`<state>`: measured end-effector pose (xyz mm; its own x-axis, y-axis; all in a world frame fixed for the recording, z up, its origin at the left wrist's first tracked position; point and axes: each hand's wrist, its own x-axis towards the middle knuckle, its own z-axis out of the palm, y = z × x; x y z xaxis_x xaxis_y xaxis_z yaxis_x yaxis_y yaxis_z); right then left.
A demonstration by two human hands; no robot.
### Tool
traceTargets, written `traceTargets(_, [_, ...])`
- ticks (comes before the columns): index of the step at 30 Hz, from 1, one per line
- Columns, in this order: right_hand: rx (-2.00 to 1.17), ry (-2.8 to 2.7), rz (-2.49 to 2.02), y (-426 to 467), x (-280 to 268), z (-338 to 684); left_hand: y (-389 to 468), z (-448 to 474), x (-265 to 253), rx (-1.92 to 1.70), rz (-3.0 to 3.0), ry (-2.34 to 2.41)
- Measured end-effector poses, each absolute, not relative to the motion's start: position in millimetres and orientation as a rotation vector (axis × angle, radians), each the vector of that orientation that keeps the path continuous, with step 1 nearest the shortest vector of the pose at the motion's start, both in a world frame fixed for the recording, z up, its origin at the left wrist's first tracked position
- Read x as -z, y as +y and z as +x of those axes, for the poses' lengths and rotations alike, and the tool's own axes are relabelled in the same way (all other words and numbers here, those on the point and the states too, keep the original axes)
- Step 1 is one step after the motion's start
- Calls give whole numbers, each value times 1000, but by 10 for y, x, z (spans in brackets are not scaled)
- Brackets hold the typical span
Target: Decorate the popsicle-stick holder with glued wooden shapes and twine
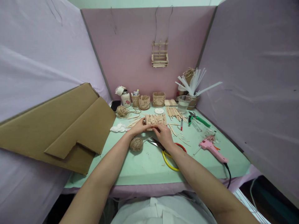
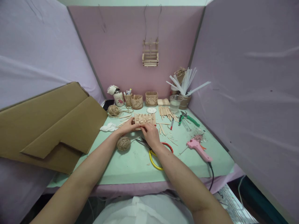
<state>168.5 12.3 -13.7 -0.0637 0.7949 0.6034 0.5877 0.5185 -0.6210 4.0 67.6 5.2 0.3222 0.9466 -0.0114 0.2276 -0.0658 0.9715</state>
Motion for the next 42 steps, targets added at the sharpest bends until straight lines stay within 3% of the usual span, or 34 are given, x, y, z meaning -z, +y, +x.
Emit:
traceTargets(9, [-368,-1644,-1222,74,107,1683,726,60,-25,-959,1538,1234])
traceTargets(15, [-821,-1576,-1344,88,82,1678,746,-7,-202,-1187,1364,1234])
traceTargets(24, [-1209,-1571,-1017,148,-103,1342,779,-182,-449,-1489,1301,1142])
traceTargets(30, [-1044,-1428,-996,328,-479,1502,834,-267,-464,-1545,1258,1210])
traceTargets(34, [-626,-1531,-1066,379,-653,1659,801,-217,-418,-1498,1420,1280])
traceTargets(37, [-274,-1635,-1111,382,-611,1728,754,-133,-371,-1416,1503,1285])
traceTargets(42, [-158,-1659,-1145,393,-378,1758,679,3,-287,-1295,1557,1326])
